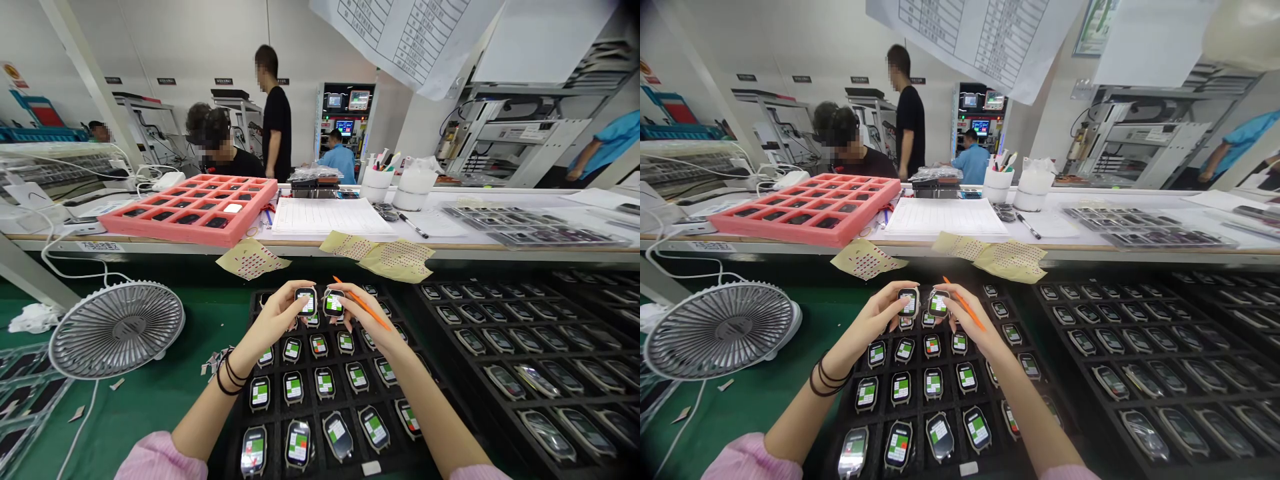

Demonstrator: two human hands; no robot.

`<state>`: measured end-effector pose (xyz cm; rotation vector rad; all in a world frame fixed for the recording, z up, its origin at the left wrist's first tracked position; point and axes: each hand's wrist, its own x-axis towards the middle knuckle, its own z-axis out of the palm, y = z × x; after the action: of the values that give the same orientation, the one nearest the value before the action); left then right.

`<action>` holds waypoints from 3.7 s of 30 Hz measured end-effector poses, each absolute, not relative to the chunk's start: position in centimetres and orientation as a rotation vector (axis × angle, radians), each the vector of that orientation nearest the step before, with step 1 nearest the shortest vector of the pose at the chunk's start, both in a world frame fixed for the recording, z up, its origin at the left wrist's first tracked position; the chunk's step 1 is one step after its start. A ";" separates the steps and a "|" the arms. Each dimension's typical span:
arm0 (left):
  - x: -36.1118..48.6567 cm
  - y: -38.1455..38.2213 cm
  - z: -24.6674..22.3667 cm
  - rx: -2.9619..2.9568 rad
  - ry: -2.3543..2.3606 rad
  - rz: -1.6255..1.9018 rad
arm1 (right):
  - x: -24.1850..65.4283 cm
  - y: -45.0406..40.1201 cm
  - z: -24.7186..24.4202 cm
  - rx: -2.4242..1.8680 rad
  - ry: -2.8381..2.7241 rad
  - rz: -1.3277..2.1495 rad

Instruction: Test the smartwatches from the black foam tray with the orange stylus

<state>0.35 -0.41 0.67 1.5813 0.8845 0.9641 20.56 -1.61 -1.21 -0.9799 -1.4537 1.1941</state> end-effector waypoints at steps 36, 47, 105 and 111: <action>0.4 -0.3 0.5 1.594 0.880 0.951 | 20.5 -1.3 -1.8 -0.990 -1.421 1.208; 0.4 -0.6 0.7 1.591 0.887 0.953 | 20.6 -1.3 -1.8 -0.976 -1.414 1.204; 0.4 -0.4 0.5 1.572 0.871 0.987 | 20.7 -1.7 -1.5 -0.903 -1.549 1.226; 0.3 -0.6 0.9 1.568 0.882 0.958 | 20.7 -1.6 -1.4 -0.948 -1.423 1.212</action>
<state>0.27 -0.60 0.88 1.5679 0.8818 0.9577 20.70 -1.58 -1.43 -0.9481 -1.4230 1.2121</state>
